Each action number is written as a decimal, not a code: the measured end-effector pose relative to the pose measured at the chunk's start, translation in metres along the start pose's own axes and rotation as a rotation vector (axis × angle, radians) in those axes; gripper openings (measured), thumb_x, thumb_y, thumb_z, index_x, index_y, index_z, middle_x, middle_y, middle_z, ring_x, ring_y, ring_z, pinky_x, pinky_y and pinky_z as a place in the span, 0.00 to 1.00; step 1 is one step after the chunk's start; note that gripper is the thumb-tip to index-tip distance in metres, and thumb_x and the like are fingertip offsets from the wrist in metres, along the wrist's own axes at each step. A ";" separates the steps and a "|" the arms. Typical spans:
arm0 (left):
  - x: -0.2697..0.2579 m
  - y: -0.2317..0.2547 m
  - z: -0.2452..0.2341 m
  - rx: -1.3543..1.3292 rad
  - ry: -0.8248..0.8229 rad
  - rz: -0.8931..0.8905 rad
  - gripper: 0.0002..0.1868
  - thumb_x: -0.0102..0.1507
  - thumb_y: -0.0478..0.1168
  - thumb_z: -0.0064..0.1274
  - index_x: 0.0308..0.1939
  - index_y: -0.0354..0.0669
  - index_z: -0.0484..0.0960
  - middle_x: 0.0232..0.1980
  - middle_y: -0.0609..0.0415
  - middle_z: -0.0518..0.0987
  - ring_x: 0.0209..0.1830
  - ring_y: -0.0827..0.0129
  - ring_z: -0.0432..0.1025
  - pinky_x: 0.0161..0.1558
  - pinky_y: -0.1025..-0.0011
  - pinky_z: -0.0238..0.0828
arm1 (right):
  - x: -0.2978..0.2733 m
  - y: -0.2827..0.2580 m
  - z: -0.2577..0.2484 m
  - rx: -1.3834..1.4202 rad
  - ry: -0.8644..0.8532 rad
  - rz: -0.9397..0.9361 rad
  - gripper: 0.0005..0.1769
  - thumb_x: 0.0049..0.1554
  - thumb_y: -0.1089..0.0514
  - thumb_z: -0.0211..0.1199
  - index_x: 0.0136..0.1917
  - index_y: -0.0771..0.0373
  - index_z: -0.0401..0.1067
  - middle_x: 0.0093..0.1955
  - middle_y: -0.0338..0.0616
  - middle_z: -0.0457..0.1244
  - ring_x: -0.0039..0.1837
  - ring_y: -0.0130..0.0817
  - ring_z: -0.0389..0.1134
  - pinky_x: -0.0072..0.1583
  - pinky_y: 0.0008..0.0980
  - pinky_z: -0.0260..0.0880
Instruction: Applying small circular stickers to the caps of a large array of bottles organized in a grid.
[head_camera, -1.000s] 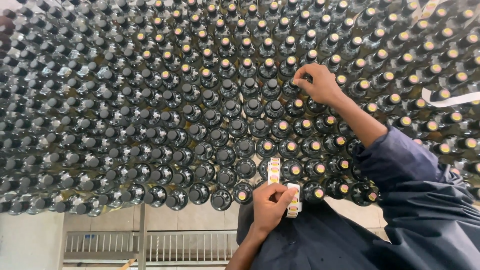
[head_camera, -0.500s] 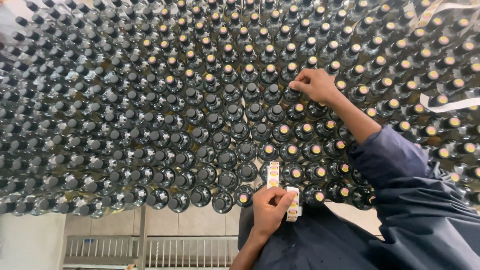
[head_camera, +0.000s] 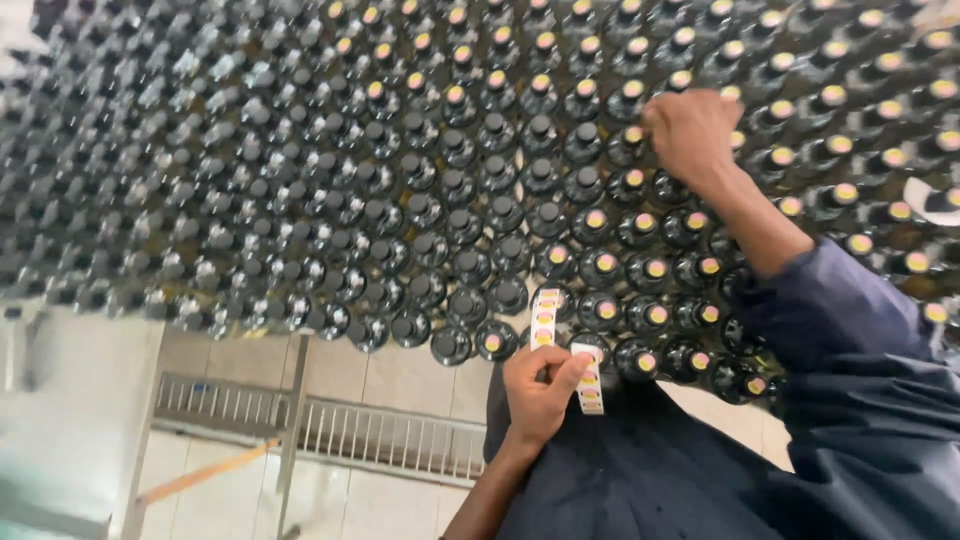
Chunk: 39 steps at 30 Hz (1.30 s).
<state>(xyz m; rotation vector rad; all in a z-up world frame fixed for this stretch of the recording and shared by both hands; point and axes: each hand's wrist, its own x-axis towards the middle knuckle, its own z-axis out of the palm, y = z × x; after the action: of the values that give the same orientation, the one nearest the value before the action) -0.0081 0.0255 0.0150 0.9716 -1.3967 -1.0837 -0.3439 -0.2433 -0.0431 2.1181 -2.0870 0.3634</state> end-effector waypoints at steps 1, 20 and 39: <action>-0.009 0.002 0.000 0.021 0.041 -0.017 0.24 0.71 0.50 0.61 0.22 0.45 0.77 0.20 0.63 0.64 0.20 0.76 0.55 0.26 0.71 0.52 | -0.025 -0.029 -0.030 0.023 -0.018 -0.040 0.19 0.71 0.54 0.55 0.38 0.47 0.76 0.29 0.37 0.56 0.36 0.48 0.63 0.44 0.49 0.56; -0.060 -0.031 0.010 -0.034 0.237 0.031 0.18 0.65 0.44 0.73 0.53 0.35 0.91 0.26 0.56 0.67 0.22 0.75 0.66 0.26 0.77 0.65 | -0.192 -0.160 -0.196 1.157 -0.485 -0.352 0.08 0.55 0.59 0.76 0.49 0.53 0.89 0.42 0.38 0.80 0.43 0.38 0.83 0.48 0.35 0.84; -0.001 -0.029 -0.043 0.002 0.127 0.146 0.04 0.63 0.34 0.72 0.38 0.40 0.91 0.20 0.61 0.64 0.14 0.76 0.64 0.20 0.76 0.62 | -0.166 -0.193 -0.192 1.107 -0.380 -0.259 0.04 0.57 0.58 0.75 0.48 0.56 0.86 0.46 0.39 0.78 0.45 0.34 0.79 0.48 0.32 0.84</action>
<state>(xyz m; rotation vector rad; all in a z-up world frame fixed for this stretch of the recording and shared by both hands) 0.0344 0.0149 -0.0124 0.9097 -1.3427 -0.8973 -0.1652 -0.0276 0.1084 3.1981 -1.9263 1.4380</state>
